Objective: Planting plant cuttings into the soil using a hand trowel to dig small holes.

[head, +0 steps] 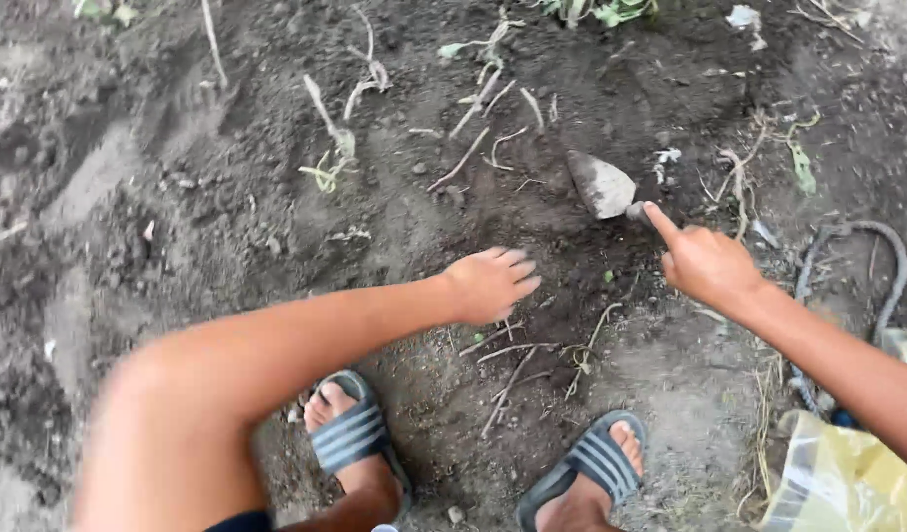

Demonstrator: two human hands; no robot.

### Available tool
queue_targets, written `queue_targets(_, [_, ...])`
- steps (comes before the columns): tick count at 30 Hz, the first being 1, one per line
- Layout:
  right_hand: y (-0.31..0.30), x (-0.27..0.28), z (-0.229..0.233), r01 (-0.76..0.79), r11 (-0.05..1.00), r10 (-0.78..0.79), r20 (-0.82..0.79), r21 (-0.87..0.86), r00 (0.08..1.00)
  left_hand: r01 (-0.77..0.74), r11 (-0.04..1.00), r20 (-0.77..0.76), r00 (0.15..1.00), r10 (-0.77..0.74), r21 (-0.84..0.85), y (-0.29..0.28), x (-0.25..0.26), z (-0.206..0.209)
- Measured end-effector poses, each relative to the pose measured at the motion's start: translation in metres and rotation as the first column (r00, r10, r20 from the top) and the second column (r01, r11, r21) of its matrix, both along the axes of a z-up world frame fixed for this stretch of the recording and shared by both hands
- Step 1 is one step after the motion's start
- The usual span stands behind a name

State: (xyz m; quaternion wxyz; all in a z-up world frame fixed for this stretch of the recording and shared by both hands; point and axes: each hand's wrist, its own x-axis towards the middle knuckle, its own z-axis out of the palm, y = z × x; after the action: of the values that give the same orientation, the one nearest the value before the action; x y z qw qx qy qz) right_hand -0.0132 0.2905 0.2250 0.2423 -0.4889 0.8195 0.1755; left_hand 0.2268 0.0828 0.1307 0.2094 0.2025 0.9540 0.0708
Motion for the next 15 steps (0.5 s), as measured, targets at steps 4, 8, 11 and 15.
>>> queue_targets(4, [0.022,0.014,0.013,-0.003,0.999,0.001,-0.032,-0.051,0.999,0.243,0.968,0.075,0.968,-0.239,-0.058,-0.032,0.018,0.066])
queue_targets(8, [0.027,0.041,0.041,0.041,0.999,-0.038,-0.105,0.031,0.994,0.227,0.974,0.207,0.954,-0.217,-0.024,-0.047,0.014,0.072])
queue_targets(11, [0.039,0.050,0.034,0.126,0.989,-0.112,-0.157,0.078,0.981,0.331,0.943,0.026,0.943,-0.331,-0.018,-0.038,0.008,0.013])
queue_targets(15, [0.033,0.074,0.060,0.308,0.924,-0.304,-0.051,0.227,0.951,0.587,0.809,-0.244,0.778,-0.578,-0.045,-0.010,0.000,-0.052])
